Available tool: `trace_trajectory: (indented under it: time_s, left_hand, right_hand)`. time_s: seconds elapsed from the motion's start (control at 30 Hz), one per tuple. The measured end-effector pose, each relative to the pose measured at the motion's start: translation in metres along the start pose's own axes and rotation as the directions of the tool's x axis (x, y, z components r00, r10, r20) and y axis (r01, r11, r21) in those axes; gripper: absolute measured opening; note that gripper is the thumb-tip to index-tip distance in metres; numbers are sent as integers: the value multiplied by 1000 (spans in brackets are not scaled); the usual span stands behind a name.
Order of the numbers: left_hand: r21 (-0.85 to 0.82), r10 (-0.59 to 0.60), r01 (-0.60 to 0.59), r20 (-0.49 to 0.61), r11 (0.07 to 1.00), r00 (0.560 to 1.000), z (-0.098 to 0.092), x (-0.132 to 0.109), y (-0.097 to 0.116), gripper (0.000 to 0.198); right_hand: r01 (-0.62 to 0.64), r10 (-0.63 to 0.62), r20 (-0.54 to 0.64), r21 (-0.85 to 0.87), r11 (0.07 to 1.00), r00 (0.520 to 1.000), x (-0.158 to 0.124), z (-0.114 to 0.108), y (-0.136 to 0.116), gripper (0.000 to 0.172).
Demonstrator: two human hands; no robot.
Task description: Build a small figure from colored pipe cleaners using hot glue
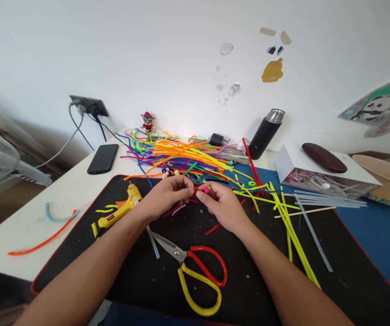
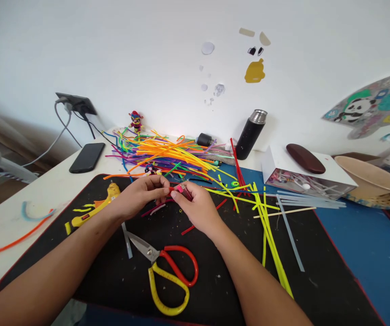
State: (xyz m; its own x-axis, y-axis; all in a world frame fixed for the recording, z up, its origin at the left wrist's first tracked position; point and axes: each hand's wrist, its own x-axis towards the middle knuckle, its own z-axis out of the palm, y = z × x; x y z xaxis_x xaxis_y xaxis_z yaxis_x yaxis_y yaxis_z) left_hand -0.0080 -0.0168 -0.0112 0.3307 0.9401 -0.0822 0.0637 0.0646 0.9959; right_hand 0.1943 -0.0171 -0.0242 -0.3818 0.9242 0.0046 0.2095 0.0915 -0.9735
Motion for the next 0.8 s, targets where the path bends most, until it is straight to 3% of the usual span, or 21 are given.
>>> trace_trajectory:
  time_s: [0.6,0.8]
  left_hand:
    - [66,-48,39,137,997,989,-2,-1,1,42]
    - [57,-46,40,108,998,993,0,0,-2,40]
  right_hand:
    - [17,-13,-120,32,999,993,1,-3,9,34]
    - [5,-2,-115,31,1000,993,1,-2,6,34]
